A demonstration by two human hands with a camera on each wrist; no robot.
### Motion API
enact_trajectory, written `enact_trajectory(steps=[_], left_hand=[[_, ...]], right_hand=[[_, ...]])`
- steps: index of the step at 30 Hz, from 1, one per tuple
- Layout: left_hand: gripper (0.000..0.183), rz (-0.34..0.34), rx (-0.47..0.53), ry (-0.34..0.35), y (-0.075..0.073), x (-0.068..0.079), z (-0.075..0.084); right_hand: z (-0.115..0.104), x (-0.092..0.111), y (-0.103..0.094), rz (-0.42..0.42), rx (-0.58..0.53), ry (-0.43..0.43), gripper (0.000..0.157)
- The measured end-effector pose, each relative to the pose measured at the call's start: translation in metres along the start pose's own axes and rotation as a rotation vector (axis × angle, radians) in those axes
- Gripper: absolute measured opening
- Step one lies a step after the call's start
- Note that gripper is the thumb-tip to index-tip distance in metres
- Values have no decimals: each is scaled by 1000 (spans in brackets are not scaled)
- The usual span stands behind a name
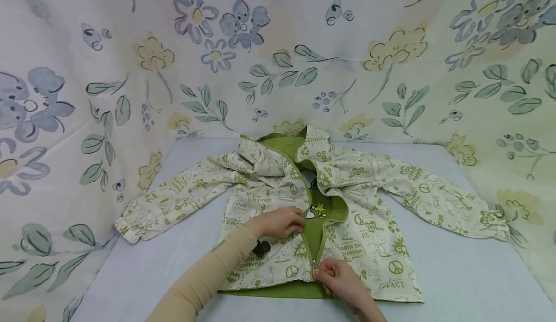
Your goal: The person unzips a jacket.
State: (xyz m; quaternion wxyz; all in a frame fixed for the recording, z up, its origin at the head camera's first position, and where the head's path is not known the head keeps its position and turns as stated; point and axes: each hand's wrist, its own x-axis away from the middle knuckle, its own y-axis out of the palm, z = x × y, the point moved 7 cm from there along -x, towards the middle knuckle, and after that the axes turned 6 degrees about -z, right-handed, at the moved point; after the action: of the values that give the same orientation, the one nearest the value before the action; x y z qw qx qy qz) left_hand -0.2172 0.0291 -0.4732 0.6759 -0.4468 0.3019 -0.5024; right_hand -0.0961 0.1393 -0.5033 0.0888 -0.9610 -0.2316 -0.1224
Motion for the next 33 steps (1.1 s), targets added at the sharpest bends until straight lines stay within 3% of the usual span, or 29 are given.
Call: enact_trajectory(steps=[7, 17, 33], left_hand=[[12, 3, 5, -3, 0, 0, -1], [13, -5, -6, -41, 0, 1, -5], [13, 12, 20, -40, 1, 3, -6]], right_hand=[[3, 1, 1, 1, 15, 37, 30], [5, 4, 0, -7, -2, 40, 28], [6, 8, -1, 12, 40, 42, 29]])
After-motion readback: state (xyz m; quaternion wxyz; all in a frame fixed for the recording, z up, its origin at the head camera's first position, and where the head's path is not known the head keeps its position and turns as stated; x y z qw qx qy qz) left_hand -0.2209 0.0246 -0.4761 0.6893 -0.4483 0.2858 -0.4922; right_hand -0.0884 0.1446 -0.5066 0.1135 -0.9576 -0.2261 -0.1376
